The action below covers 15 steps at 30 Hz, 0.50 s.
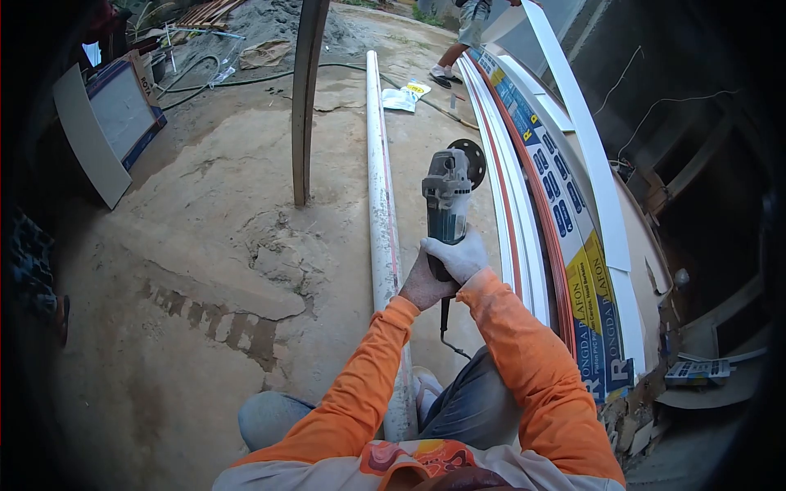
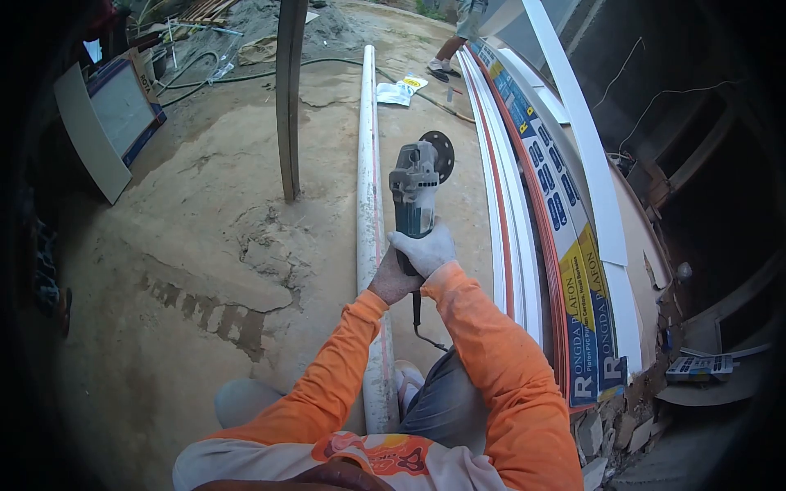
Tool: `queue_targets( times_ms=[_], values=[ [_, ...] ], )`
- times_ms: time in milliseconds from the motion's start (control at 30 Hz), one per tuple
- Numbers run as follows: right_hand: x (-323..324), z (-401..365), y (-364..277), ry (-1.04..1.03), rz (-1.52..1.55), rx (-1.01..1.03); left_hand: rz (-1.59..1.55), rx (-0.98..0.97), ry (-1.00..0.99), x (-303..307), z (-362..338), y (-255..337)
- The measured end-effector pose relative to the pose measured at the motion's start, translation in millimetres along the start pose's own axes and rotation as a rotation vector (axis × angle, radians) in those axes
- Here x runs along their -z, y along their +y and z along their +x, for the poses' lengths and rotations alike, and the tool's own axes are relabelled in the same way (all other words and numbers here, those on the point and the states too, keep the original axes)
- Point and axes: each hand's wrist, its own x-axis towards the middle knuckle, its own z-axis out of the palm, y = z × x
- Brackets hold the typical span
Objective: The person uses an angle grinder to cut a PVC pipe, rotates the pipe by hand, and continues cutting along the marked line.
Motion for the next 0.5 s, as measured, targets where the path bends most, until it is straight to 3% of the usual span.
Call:
queue_targets(
  times_ms=[333,400,500],
  values=[
    [5.4,-11.8,-22.6,0.057,-0.155,-0.005,0.094,0.007,-0.106,20.2,-2.7,-3.7],
    [4.7,-12.7,-21.6,0.035,-0.157,-0.015,0.233,0.215,-0.25,41.8,-7.8,15.4],
    [-0.5,-15.7,-20.6,-0.042,-0.096,-0.026,0.034,0.103,-0.276,80.2,-6.4,-3.3]
  ],
)
